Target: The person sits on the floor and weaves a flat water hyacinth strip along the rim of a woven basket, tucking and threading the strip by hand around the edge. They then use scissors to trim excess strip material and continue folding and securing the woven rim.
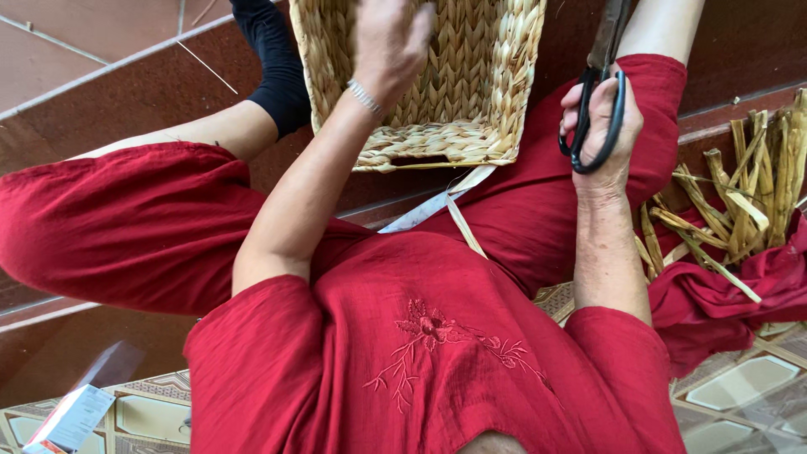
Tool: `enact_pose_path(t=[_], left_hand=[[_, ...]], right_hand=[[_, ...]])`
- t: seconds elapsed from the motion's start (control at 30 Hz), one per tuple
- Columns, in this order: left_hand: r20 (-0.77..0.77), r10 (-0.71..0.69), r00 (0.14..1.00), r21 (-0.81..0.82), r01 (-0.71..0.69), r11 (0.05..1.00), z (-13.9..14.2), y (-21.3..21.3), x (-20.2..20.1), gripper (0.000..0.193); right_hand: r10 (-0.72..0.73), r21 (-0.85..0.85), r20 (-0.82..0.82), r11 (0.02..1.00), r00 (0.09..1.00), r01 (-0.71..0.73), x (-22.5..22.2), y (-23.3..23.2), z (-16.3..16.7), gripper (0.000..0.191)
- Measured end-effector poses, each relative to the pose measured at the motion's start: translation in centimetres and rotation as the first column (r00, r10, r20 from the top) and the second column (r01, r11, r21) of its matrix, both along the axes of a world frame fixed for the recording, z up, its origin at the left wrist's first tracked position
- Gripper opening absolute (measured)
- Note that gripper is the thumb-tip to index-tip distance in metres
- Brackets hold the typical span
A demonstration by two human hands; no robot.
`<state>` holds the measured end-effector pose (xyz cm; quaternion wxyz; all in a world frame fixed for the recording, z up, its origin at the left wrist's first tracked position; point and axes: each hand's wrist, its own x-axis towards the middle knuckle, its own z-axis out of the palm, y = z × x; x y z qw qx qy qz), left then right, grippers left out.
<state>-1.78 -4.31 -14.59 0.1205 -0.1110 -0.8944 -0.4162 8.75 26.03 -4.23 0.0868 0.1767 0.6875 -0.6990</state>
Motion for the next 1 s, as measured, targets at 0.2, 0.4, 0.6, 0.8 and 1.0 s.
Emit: enact_pose_path(t=[0.2, 0.4, 0.6, 0.8, 1.0], left_hand=[[0.676, -0.352, 0.647, 0.447, 0.019, 0.895, 0.4, 5.5, 0.2, 0.009], [0.683, -0.493, 0.539, 0.664, -0.177, 0.726, 0.0, 9.1, 3.0, 0.004], [0.623, -0.448, 0.641, 0.68, -0.159, 0.716, -0.2, 10.6, 3.2, 0.007], [0.605, -0.493, 0.625, 0.697, -0.118, 0.707, -0.2, 10.5, 2.6, 0.007], [0.588, -0.608, 0.533, 0.772, -0.146, 0.618, -0.7, 10.2, 1.8, 0.008]], right_hand=[[0.162, -0.145, 0.035, 0.977, 0.986, -0.156, 0.9, 0.4, 3.5, 0.075], [0.19, -0.162, 0.136, 0.972, 0.972, -0.168, 3.6, 0.6, 6.2, 0.083], [-0.01, 0.035, 0.114, 0.999, 0.993, 0.006, 2.4, 0.2, 2.9, 0.051], [-0.105, 0.112, 0.079, 0.989, 0.991, 0.096, -0.6, -1.9, -1.9, 0.058], [-0.128, -0.03, 0.057, 0.991, 0.99, 0.13, -1.2, -1.6, -4.5, 0.063]])
